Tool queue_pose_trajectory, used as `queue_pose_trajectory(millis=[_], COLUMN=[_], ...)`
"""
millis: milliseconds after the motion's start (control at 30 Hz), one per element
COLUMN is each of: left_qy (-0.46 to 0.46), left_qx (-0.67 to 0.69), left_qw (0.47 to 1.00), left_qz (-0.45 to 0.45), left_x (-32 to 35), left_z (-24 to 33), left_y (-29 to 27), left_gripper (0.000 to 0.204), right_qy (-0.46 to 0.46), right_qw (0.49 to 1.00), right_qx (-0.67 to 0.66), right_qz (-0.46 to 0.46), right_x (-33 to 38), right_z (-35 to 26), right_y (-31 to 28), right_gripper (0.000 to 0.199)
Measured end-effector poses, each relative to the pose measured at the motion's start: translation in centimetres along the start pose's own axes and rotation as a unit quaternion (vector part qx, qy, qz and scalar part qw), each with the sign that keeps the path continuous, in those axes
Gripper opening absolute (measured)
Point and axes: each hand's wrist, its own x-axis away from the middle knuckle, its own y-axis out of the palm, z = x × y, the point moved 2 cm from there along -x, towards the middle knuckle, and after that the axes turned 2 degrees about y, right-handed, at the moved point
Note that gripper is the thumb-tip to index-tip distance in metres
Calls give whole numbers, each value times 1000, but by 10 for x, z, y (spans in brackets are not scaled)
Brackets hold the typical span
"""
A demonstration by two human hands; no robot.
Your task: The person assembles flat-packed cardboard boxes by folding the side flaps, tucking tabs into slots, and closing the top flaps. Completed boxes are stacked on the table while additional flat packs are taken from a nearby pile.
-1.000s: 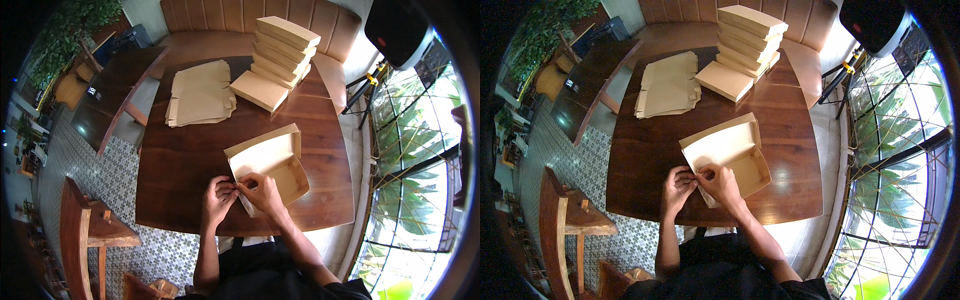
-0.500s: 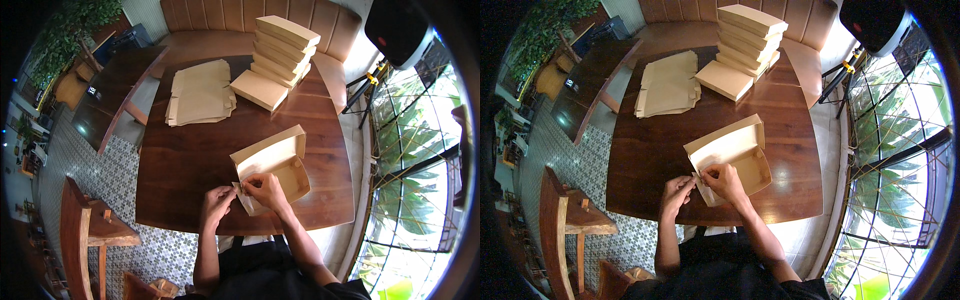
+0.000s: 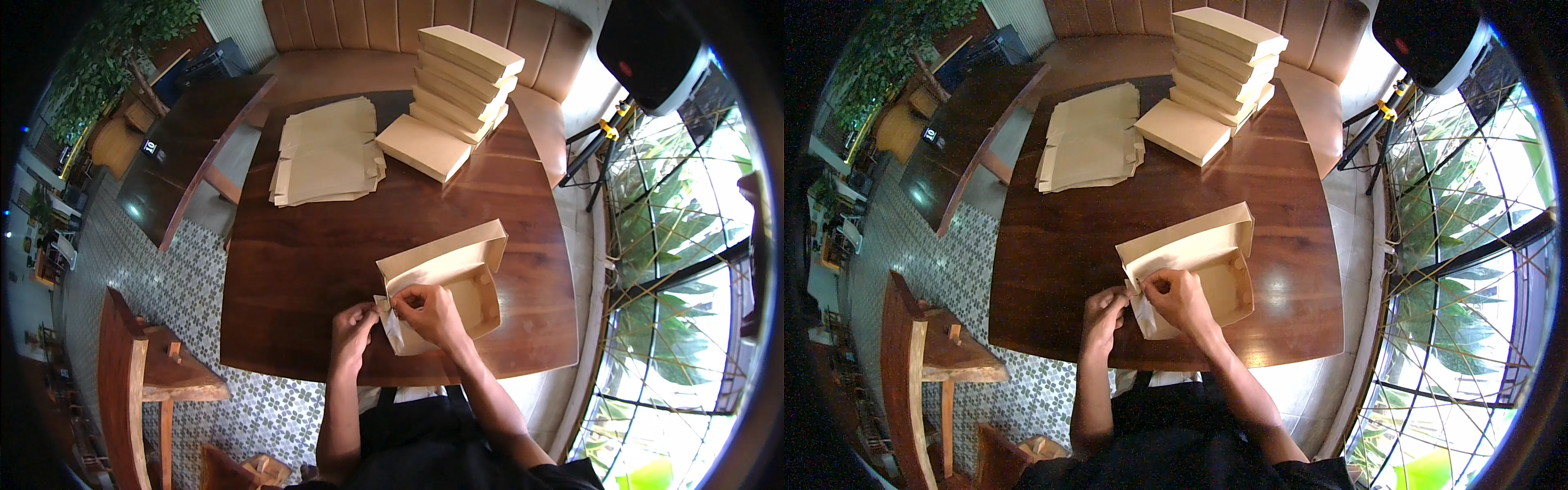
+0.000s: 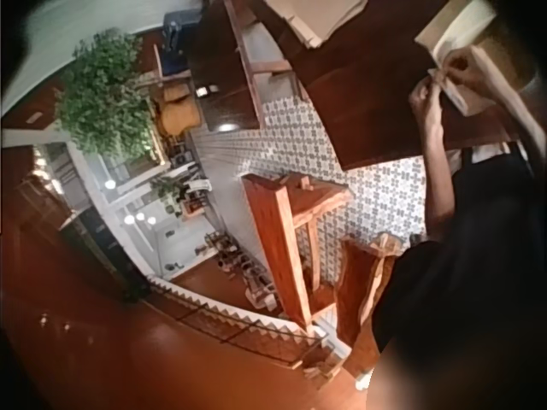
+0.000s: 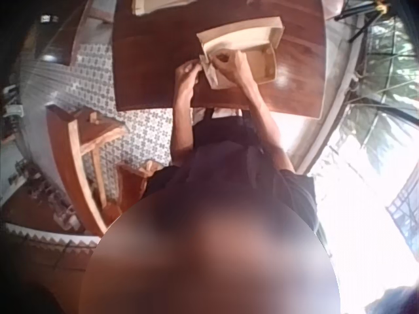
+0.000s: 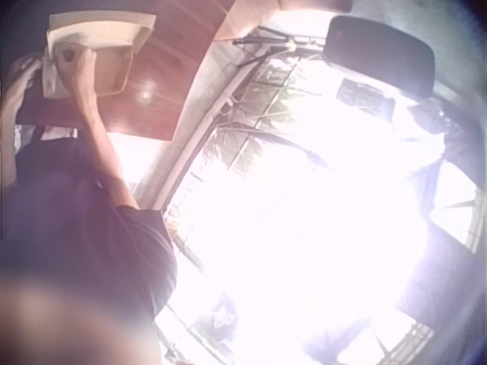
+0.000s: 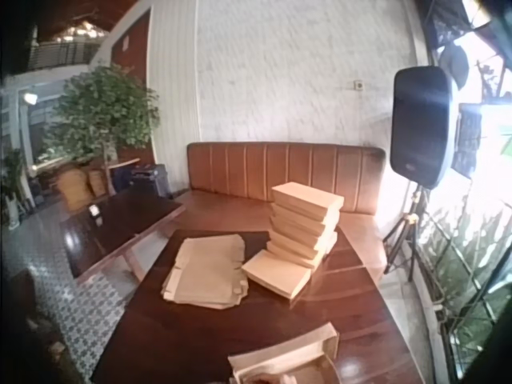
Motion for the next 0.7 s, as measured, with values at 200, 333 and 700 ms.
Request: queue_pose_trajectory(millis=[200,333,700], left_qy=[6,19,92], left_qx=[-17,0,33], left_qw=[1000,1000,995], left_qz=[0,13,27], left_x=[2,6,0], left_z=[6,10,0], left_y=[4,9,15], left_gripper=[22,23,19], right_qy=[0,2,-27], right_qw=[1000,1000,1000], right_qx=[-14,-9,1], right_qz=[12,8,16], right_x=[1,2,5], right_z=[-4,-3,-10], right_y=[2,2,3], right_gripper=[23,22,18])
